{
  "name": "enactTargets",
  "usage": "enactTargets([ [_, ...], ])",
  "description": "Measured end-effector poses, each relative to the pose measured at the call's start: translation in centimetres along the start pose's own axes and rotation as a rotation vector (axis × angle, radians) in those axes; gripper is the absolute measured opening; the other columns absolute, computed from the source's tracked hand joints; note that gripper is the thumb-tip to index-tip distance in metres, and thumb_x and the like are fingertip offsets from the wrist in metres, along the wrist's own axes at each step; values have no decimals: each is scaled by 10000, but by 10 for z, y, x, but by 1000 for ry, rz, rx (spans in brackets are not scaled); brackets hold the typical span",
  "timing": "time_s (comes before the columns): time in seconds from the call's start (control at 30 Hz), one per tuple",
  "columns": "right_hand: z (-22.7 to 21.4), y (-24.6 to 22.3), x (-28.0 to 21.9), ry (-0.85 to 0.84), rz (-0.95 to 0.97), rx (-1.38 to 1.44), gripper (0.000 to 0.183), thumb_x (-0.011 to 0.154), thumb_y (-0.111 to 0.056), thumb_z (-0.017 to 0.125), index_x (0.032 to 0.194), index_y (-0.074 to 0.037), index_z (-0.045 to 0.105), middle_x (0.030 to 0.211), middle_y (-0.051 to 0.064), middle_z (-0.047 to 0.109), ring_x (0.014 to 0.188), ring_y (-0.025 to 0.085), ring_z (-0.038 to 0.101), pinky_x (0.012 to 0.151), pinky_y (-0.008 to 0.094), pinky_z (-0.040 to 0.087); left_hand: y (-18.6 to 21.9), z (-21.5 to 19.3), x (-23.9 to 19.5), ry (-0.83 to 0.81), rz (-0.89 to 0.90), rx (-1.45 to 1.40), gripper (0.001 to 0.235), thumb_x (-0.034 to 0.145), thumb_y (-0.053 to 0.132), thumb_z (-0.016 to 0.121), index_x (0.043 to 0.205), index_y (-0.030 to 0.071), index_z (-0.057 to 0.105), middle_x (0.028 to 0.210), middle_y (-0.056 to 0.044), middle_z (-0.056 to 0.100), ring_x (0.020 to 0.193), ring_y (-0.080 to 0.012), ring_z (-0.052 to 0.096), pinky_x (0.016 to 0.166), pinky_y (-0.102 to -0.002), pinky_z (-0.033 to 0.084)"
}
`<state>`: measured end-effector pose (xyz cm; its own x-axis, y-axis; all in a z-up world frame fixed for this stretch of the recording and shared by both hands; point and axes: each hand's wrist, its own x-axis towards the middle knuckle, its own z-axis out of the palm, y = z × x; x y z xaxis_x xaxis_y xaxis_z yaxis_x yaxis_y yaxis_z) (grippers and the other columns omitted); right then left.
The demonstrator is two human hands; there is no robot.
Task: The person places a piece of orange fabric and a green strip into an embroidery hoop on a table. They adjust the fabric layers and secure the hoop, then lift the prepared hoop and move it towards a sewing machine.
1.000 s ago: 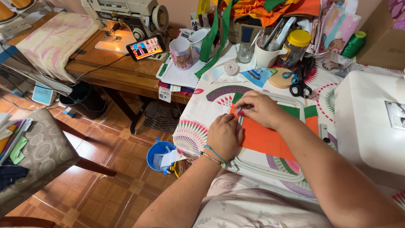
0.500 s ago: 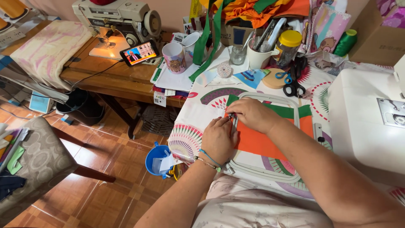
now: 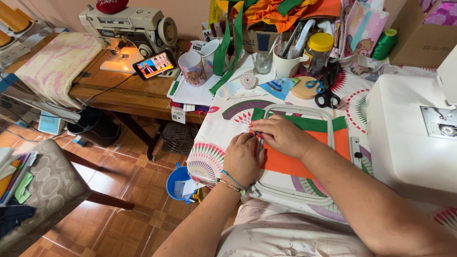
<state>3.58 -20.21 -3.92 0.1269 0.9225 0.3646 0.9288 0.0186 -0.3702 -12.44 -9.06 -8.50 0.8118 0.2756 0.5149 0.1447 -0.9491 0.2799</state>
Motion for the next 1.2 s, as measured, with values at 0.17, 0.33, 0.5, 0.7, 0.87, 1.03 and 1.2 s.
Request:
enactTargets([
  [0.17, 6, -2, 0, 4, -54, -105, 384, 938, -83, 524, 1245, -200, 723, 1331, 49, 686, 1137, 297, 631, 988, 413, 533, 5, -16, 0, -71, -20, 4, 432, 870, 315, 701, 1119, -38, 708, 1096, -169, 716, 1215, -293, 631, 1096, -389, 439],
  [0.33, 3, -5, -7, 15, -52, -125, 437, 897, -4, 506, 1243, -160, 723, 1294, 95, 688, 1143, 323, 632, 984, 434, 538, 15, -31, 4, -117, -61, 14, 483, 875, 315, 703, 1189, -50, 658, 1148, -189, 690, 1253, -313, 604, 1132, -404, 404],
  [0.5, 8, 1, -6, -12, -26, -120, 507, 894, 46, 442, 1260, -169, 720, 1388, 25, 648, 1189, 266, 612, 1020, 394, 515, 13, -20, 3, -94, -111, 31, 622, 847, 335, 750, 1307, -35, 555, 1311, -224, 602, 1340, -364, 522, 1182, -458, 349],
  [0.7, 28, 21, -13, 84, -82, -228, 456, 946, -41, 457, 1287, -225, 698, 1386, -63, 659, 1321, 205, 552, 1104, 366, 447, 20, -22, 5, -75, -92, 148, 482, 899, 344, 667, 1276, 48, 620, 1300, -137, 639, 1354, -336, 509, 1164, -565, 312],
  [0.87, 50, 42, -19, 105, -71, -132, 429, 976, -23, 419, 1279, -175, 682, 1361, 0, 684, 1273, 223, 607, 1075, 354, 498, 19, -15, 4, 5, -61, 176, 386, 921, 324, 629, 1231, 96, 670, 1268, -90, 680, 1339, -304, 551, 1156, -578, 339],
  [1.03, -3, 44, -33, 60, 186, -84, 451, 957, -41, 448, 1296, -214, 689, 1386, 7, 651, 1295, 253, 599, 1087, 385, 495, 15, -11, 4, -13, -62, 129, 444, 911, 349, 627, 1260, 76, 646, 1294, -115, 664, 1329, -326, 556, 1156, -569, 346],
  [1.2, -35, 47, -78, -141, 647, -480, 235, 931, -409, 607, 1135, -374, 716, 1103, -29, 718, 1074, 216, 721, 916, 384, 585, 14, -11, 0, -81, -84, 105, 626, 908, 336, 607, 1442, 27, 500, 1359, -176, 601, 1354, -361, 523, 1177, -573, 312],
])
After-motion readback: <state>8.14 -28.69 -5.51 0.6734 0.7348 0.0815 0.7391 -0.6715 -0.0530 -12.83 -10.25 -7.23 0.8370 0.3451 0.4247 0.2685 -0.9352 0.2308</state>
